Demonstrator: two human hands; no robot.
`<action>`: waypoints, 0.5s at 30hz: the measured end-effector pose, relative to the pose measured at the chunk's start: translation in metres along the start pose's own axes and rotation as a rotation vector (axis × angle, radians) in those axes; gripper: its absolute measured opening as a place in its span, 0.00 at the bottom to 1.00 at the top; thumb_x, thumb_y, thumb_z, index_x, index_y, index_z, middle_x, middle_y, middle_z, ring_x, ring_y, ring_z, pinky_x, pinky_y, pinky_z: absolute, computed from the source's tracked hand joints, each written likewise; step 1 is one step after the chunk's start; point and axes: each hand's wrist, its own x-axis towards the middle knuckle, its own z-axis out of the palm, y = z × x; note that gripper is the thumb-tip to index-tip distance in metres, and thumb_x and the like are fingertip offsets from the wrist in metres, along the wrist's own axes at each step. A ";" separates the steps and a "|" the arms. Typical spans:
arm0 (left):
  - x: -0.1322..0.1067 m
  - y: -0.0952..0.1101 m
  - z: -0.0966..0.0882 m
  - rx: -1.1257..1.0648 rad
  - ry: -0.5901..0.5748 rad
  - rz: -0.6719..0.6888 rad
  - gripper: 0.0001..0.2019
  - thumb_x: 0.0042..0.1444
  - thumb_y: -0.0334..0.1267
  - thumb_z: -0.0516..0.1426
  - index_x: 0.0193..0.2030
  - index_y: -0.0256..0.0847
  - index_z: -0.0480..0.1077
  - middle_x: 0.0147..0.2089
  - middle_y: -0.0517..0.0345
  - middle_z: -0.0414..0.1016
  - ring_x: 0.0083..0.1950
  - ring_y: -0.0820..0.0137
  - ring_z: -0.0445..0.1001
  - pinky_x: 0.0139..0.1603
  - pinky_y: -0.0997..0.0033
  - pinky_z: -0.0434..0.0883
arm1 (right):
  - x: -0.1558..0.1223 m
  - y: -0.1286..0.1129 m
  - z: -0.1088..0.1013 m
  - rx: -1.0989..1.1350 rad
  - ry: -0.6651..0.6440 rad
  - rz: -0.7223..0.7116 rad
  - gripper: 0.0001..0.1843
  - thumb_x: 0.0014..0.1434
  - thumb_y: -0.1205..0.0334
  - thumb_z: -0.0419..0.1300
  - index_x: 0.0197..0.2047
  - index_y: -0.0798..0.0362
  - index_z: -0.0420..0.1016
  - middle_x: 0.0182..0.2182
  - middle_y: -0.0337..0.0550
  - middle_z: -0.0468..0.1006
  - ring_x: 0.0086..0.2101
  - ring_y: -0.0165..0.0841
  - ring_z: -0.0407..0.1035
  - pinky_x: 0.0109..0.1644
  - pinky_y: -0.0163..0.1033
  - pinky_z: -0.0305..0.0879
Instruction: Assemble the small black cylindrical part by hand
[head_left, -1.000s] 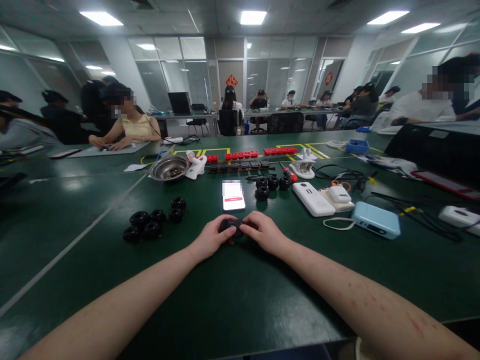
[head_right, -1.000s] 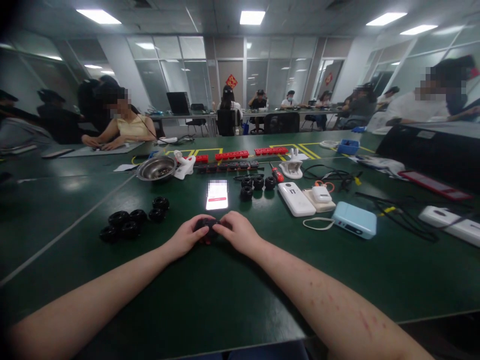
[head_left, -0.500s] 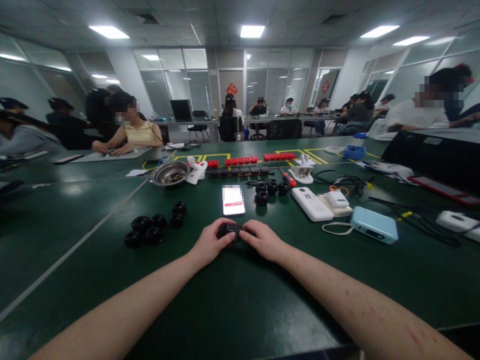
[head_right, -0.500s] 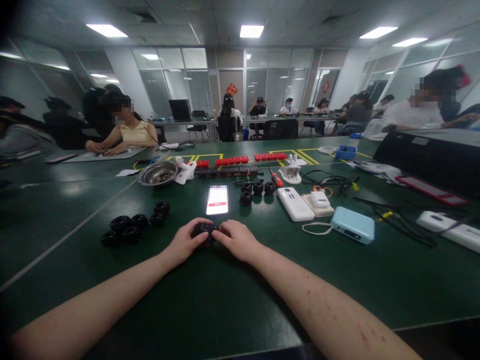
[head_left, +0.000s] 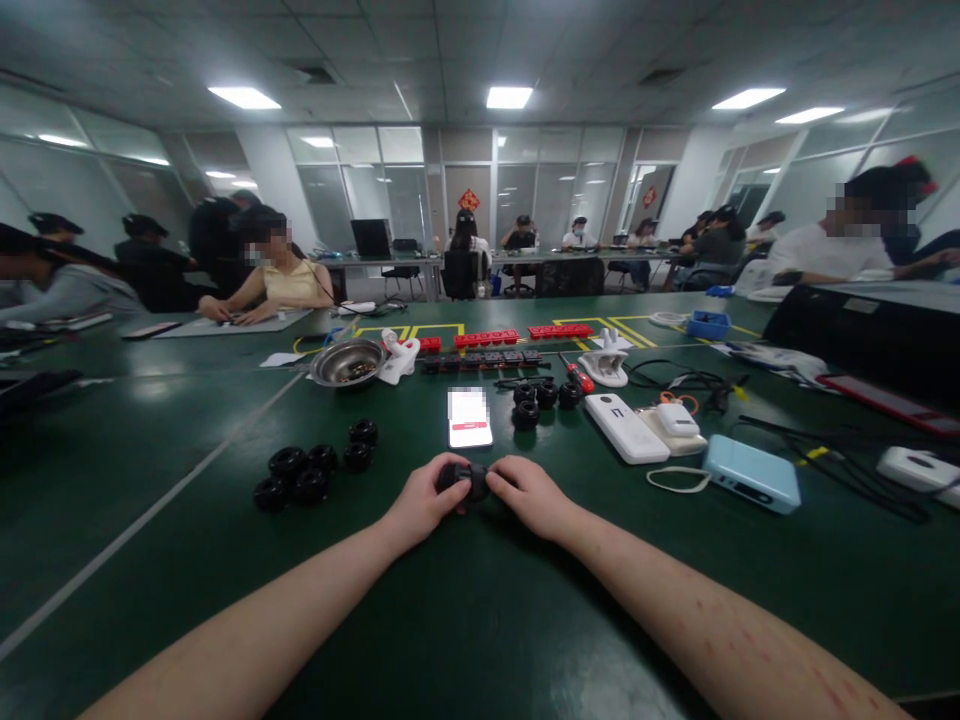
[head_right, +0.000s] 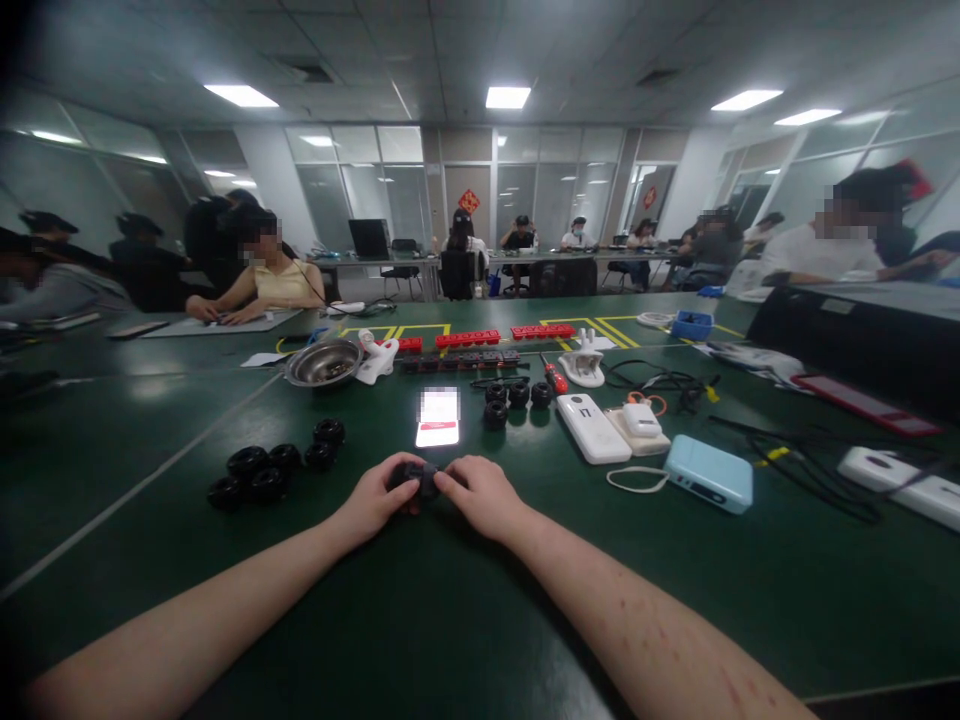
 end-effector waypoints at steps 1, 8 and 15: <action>-0.001 0.001 0.000 0.007 -0.007 0.004 0.15 0.51 0.44 0.55 0.43 0.39 0.63 0.34 0.60 0.67 0.27 0.71 0.71 0.29 0.70 0.69 | 0.000 0.000 0.000 -0.001 -0.012 -0.010 0.15 0.62 0.58 0.51 0.28 0.55 0.70 0.25 0.38 0.68 0.29 0.30 0.63 0.33 0.35 0.58; -0.008 0.012 -0.003 0.042 -0.058 0.008 0.18 0.49 0.46 0.57 0.45 0.40 0.65 0.41 0.54 0.68 0.36 0.66 0.72 0.36 0.67 0.71 | -0.004 -0.011 -0.006 0.036 0.009 -0.049 0.12 0.48 0.58 0.66 0.31 0.55 0.69 0.30 0.38 0.68 0.33 0.30 0.63 0.35 0.33 0.59; -0.008 0.009 0.000 0.087 0.008 0.028 0.17 0.50 0.44 0.57 0.44 0.40 0.65 0.39 0.55 0.68 0.38 0.65 0.70 0.35 0.66 0.70 | -0.003 -0.009 -0.005 0.025 0.002 -0.025 0.10 0.55 0.56 0.59 0.34 0.55 0.69 0.31 0.39 0.69 0.32 0.31 0.63 0.36 0.35 0.58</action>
